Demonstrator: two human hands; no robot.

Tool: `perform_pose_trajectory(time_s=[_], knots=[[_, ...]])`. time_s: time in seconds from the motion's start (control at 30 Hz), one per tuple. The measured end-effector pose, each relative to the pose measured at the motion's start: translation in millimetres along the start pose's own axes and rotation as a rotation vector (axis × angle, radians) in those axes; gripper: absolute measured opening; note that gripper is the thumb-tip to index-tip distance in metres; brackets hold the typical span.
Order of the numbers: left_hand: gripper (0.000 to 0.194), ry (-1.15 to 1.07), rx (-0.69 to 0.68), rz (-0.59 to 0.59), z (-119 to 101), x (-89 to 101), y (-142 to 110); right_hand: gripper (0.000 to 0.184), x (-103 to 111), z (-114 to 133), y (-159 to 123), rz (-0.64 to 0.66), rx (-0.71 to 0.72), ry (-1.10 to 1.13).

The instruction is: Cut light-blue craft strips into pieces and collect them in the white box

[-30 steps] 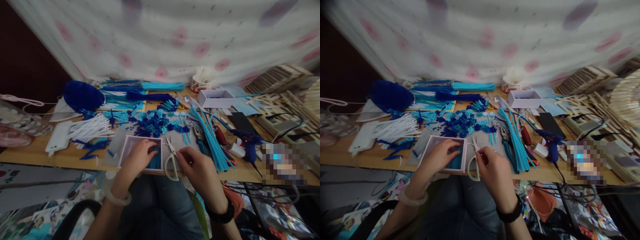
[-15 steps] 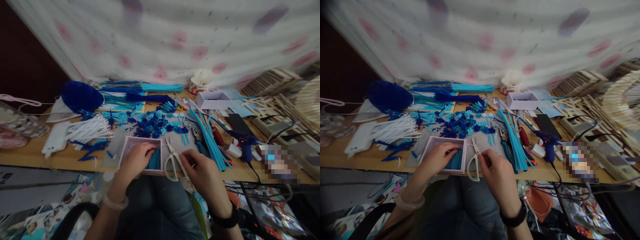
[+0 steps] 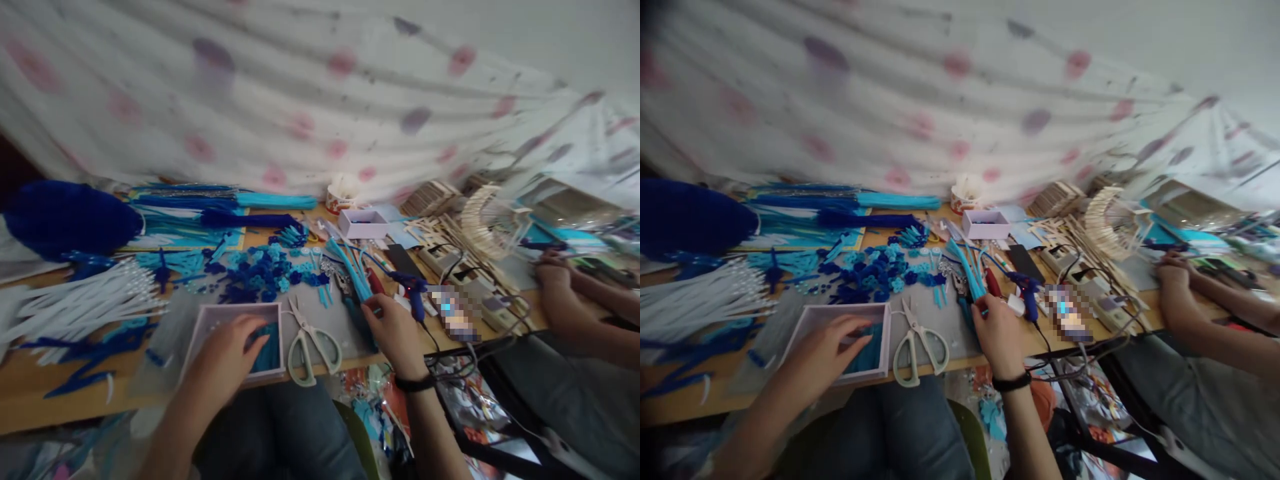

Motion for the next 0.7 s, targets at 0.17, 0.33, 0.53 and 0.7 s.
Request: perform_pose_trajectory(time_s=[0.17, 0.33, 0.53, 0.7], knots=[[0.033, 0.022, -0.146, -0.135, 8, 14.1, -19, 0.019, -8, 9, 36, -0.02, -0.048, -0.138], [0.031, 0.096, -0.277, -0.252, 34, 27.5, -44, 0.011, -8, 9, 53, 0.0, -0.075, -0.182], [0.033, 0.135, -0.44, -0.318, 53, 33.8, -49, 0.015, 7, -4, 52, -0.033, -0.143, -0.12], [0.033, 0.107, -0.44, -0.275, 48, 31.5, -45, 0.019, 9, -6, 52, -0.036, -0.142, -0.084]])
Point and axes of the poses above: each hand's wrist, its own y-axis towards the middle knuckle, its own x-axis out of the back of the hand, z = x × y, the point moved 4 cm from there along y, towards the middle knuckle, and after that the axes turned 11 degrees about -y, right-handed, at the moved point
